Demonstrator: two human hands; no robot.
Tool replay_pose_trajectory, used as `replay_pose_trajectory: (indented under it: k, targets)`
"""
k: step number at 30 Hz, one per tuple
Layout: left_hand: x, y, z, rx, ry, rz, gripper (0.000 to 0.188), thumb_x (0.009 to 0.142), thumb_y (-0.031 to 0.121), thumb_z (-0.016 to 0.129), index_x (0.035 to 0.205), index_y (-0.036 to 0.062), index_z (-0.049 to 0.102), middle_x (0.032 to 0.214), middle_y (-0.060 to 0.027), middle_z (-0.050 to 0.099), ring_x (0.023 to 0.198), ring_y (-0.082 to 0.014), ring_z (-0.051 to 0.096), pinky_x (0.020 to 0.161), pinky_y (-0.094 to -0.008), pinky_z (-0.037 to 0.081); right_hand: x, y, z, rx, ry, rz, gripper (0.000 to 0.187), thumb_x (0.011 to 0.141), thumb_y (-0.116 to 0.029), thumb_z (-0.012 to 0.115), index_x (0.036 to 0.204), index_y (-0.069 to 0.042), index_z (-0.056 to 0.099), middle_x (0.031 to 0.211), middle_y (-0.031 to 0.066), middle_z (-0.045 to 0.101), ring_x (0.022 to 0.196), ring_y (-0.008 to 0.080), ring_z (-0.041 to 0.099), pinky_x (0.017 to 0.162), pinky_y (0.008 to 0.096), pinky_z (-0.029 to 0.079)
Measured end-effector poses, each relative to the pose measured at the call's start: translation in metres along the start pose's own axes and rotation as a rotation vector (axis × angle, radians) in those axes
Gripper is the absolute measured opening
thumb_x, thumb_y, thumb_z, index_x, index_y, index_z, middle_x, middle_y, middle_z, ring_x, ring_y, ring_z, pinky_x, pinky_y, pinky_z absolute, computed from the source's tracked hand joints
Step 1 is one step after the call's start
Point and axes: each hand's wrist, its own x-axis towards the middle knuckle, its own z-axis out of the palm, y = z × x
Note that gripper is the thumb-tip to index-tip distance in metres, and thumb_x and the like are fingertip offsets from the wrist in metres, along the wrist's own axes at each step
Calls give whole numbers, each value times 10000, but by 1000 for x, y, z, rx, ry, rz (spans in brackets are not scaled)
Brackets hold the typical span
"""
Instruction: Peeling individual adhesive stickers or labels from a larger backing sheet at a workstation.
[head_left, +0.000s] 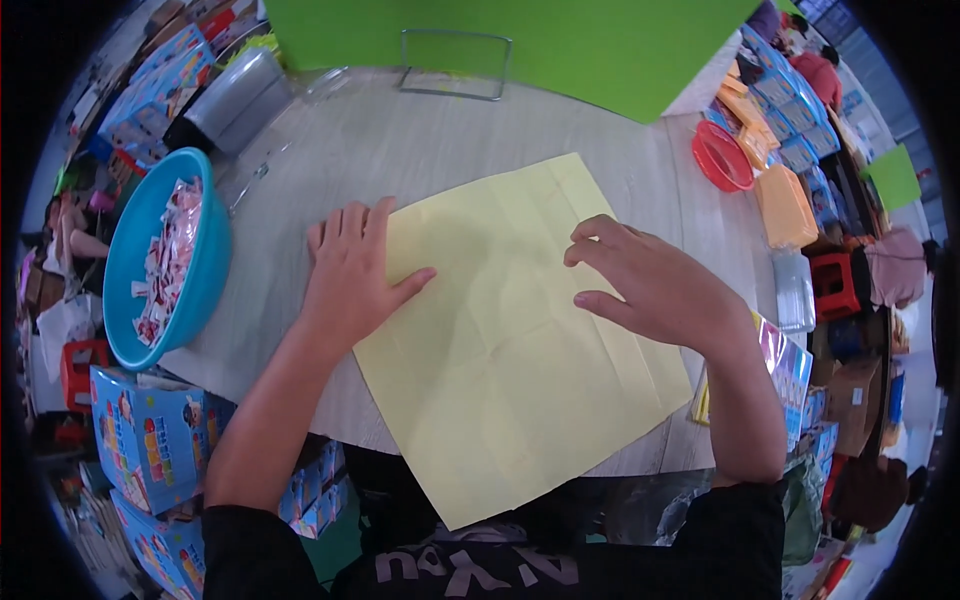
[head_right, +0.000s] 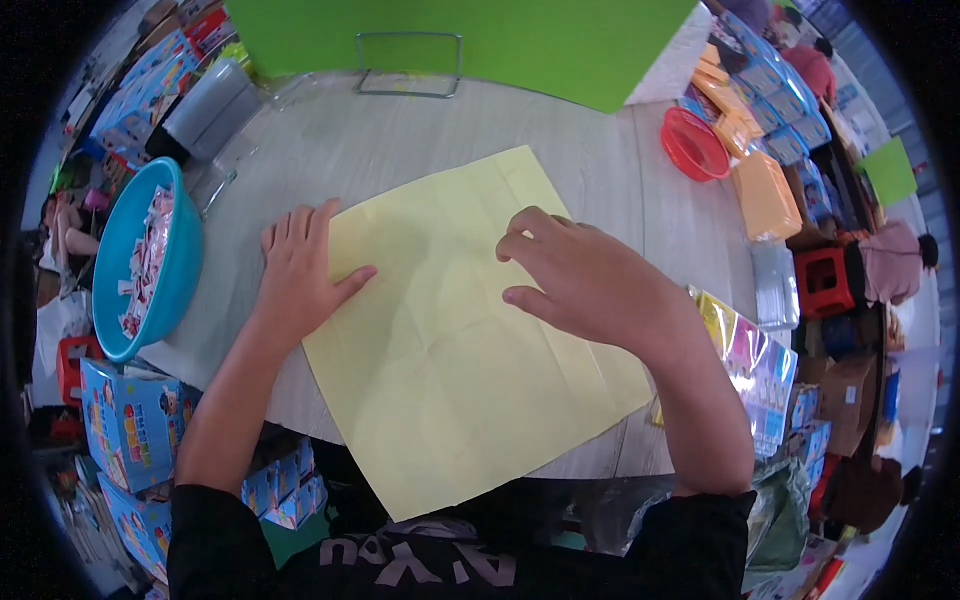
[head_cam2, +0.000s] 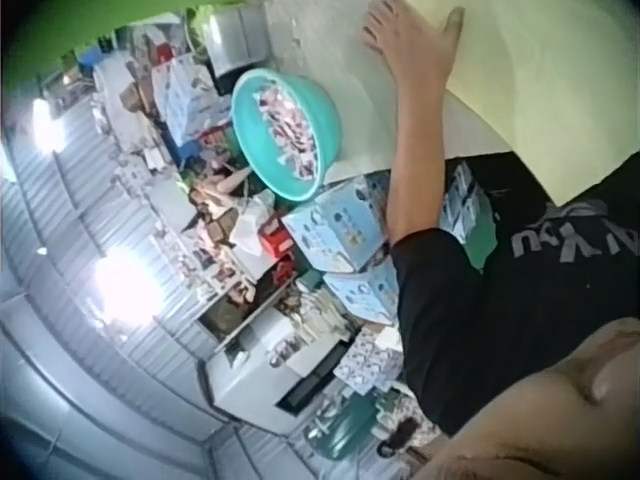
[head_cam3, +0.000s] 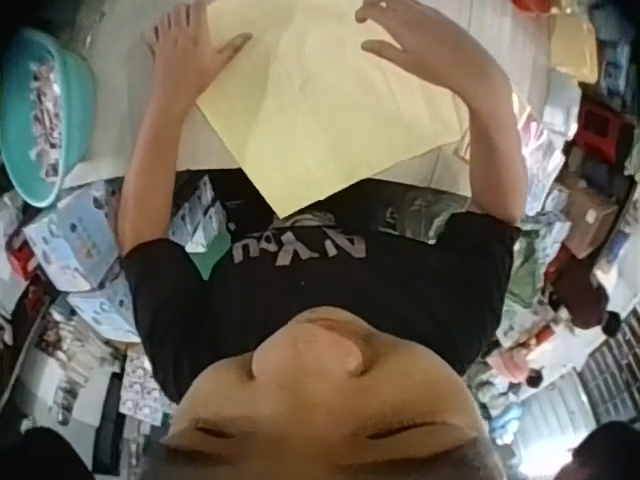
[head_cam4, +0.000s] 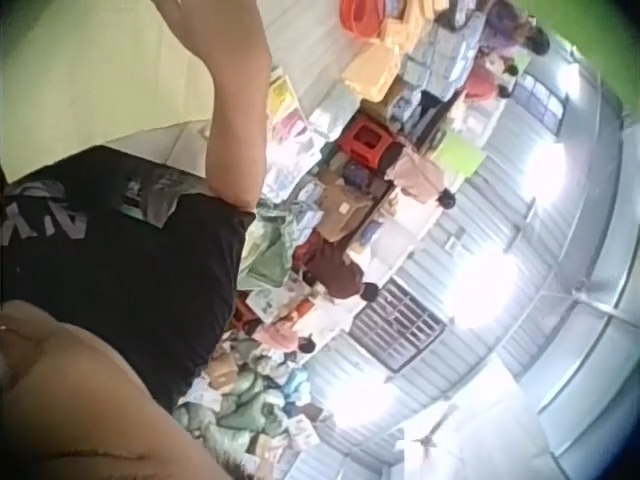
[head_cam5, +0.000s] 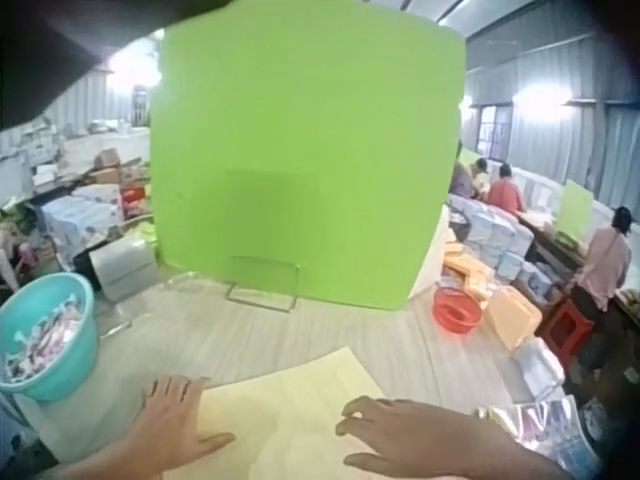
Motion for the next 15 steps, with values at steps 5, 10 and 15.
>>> replay_pose_trajectory:
  k: [5,10,15]
  targets:
    - [9,-3,-2,-52,111,54,690,729,389,766,1278,72,494,1044,-90,481,997,-267,494,875,-425,327,32,14,-8,-61,114,-69,418,885,-225,627,1230,-28,499,1263,156,507,1201,335,492,1012,430,398]
    - [28,-1,-23,-37,197,101,536,714,297,772,1178,118,569,1016,-77,471,966,-249,509,838,-397,346,70,35,-15,-182,362,-32,530,861,-228,644,1316,-46,443,1317,175,467,1251,340,449,1053,456,355]
    - [54,-8,-56,10,419,259,338,738,203,745,1048,128,634,958,-61,484,925,-236,527,822,-390,361,86,60,-38,-237,469,-75,317,865,-251,645,1112,-60,589,1103,133,602,1118,350,526,976,434,406]
